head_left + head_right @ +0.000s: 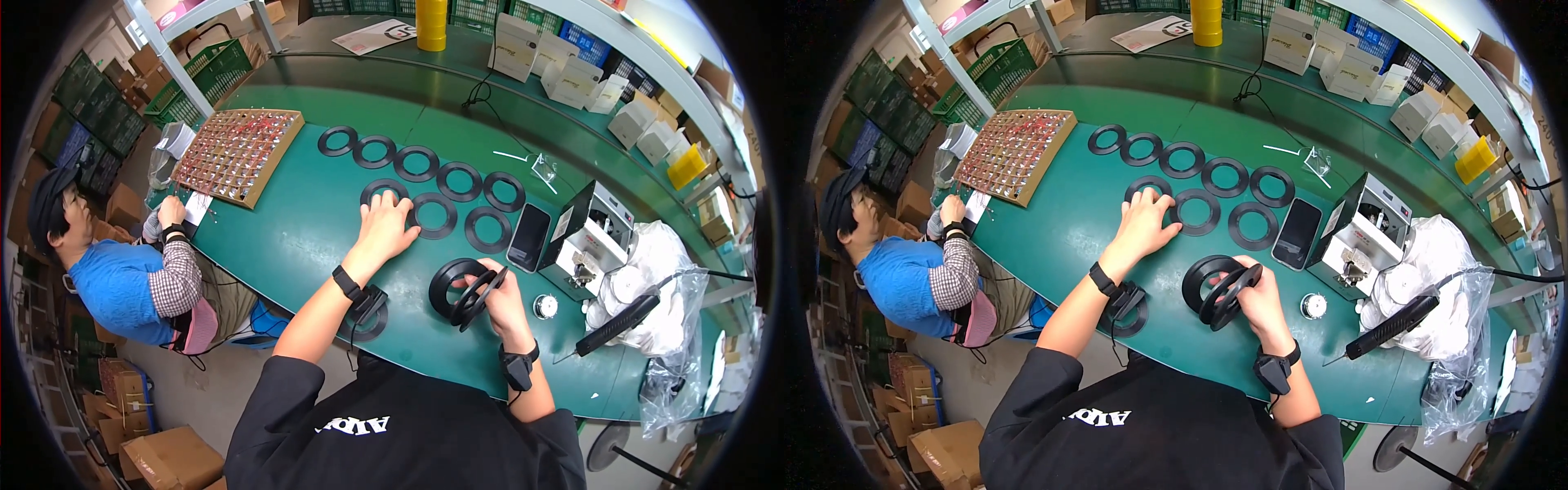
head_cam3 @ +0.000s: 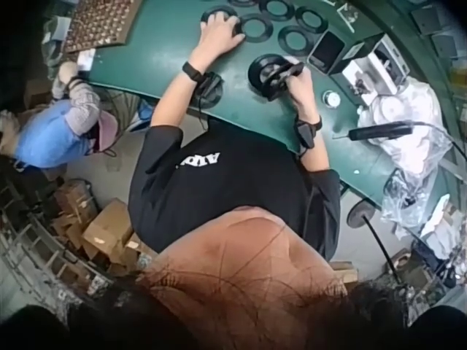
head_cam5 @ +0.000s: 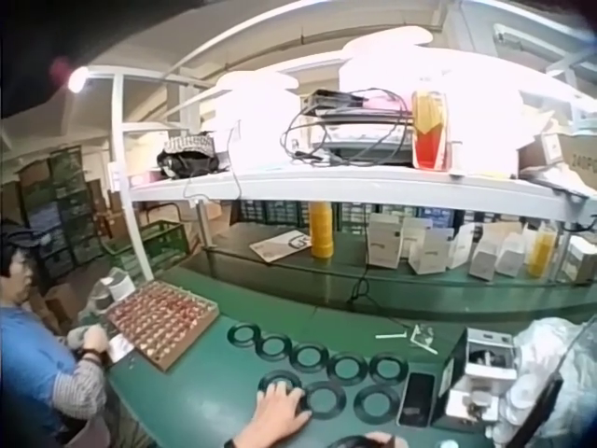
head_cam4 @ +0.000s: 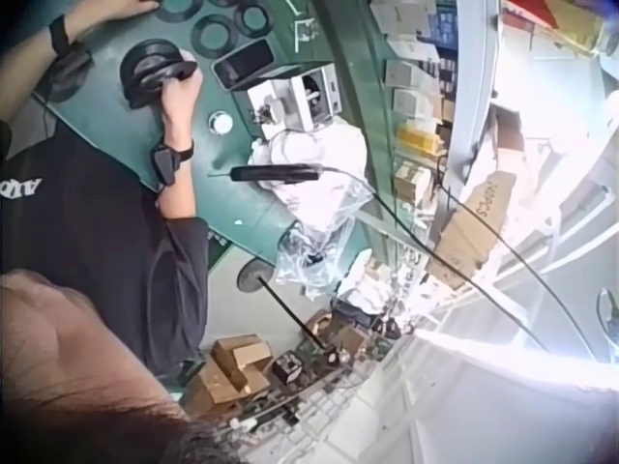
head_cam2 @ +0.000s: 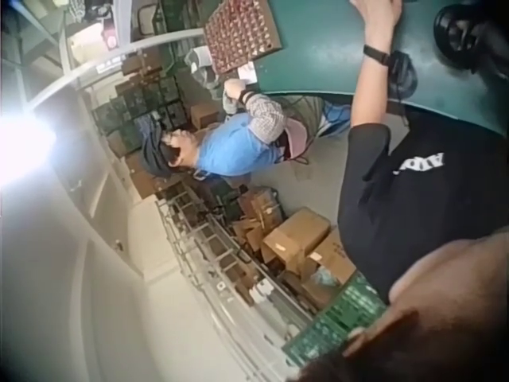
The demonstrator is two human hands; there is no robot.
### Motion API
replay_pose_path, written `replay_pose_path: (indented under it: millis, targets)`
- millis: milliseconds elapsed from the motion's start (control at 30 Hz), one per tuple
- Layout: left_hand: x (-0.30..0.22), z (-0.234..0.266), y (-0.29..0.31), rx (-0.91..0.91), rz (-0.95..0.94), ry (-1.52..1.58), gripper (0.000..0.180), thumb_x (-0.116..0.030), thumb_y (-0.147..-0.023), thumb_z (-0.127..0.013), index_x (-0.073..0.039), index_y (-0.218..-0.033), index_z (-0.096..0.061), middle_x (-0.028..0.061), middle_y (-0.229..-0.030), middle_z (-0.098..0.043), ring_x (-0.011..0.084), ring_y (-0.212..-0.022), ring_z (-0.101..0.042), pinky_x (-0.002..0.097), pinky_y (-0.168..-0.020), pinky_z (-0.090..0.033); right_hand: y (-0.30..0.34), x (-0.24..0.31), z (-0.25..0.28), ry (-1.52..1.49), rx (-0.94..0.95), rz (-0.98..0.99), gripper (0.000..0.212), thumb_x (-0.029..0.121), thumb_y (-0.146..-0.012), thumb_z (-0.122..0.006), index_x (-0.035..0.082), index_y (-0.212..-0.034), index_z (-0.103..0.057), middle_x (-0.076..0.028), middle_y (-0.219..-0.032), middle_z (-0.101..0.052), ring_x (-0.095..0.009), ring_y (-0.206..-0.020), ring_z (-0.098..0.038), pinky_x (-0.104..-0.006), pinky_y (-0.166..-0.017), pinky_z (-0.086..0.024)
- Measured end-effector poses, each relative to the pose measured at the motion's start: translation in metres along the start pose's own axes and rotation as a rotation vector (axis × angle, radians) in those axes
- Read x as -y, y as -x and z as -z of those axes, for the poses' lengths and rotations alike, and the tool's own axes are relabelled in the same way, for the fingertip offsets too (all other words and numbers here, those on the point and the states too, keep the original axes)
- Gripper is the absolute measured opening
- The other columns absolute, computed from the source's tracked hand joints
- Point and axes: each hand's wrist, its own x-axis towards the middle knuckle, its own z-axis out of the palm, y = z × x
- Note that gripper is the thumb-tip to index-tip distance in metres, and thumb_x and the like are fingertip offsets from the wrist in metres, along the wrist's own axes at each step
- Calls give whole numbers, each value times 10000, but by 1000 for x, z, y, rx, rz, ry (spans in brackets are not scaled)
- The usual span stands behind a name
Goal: The person uses a power tool on a series of white discs, then reaches into a plastic bag to retrieve black rings. These rings are arranged on the table and then stacked together by hand.
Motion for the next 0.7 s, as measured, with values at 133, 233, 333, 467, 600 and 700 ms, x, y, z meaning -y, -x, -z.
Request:
replay_pose_path:
  millis: [133,233,333,467,600,700]
  targets:
    - [-9,-1,-1,23,-59,-2,494,-312,-827,-831,-101,-1248,-679,136,-1211,-576,326,-1174,-537,483,-954,-411,-4,8,0,33,4,19,180,7,-974,-684,-30,-1144,-638,-126,-963,-731,-234,-902,-764,-384,-683,-680]
    - [-13,-3,-3,25,-62,-4,485,-300,-826,-831,-106,-1245,-681,128,-1211,-577,321,-1176,-538,484,-963,-404,-6,10,-1,38,11,12,183,7,-973,-685,-27,-1147,-636,-121,-957,-725,-236,-905,-765,-391,-688,-684]
    - [-13,-4,-6,42,-90,12,479,-292,-828,-827,-103,-1244,-682,112,-1219,-581,315,-1194,-527,487,-971,-394,-7,3,-2,5,25,12,171,16,-976,-688,-30,-1133,-638,-132,-970,-726,-247,-916,-764,-398,-683,-685]
    - [-10,4,-9,16,-194,10,444,-275,-858,-819,-108,-1245,-682,104,-1217,-602,303,-1159,-571,480,-957,-442,-9,0,-6,-24,70,-10,239,32,-980,-691,-34,-1199,-620,-154,-1043,-713,-269,-947,-760,-411,-719,-686]
    - [-16,22,7,180,-202,758,398,-279,-918,-805,-68,-1230,-675,100,-1214,-634,248,-1124,-618,436,-941,-505,2,2,-17,-264,1,-30,340,50,-996,-679,-29,-1311,-580,-161,-1109,-687,-287,-979,-753,-425,-759,-684]
    - [-27,29,32,264,-58,1005,376,-274,-961,-774,-31,-1228,-667,99,-1205,-655,203,-1067,-645,382,-907,-540,-4,0,-18,-371,-28,-27,392,52,-1006,-661,-23,-1373,-545,-157,-1122,-676,-290,-981,-752,-429,-777,-682]
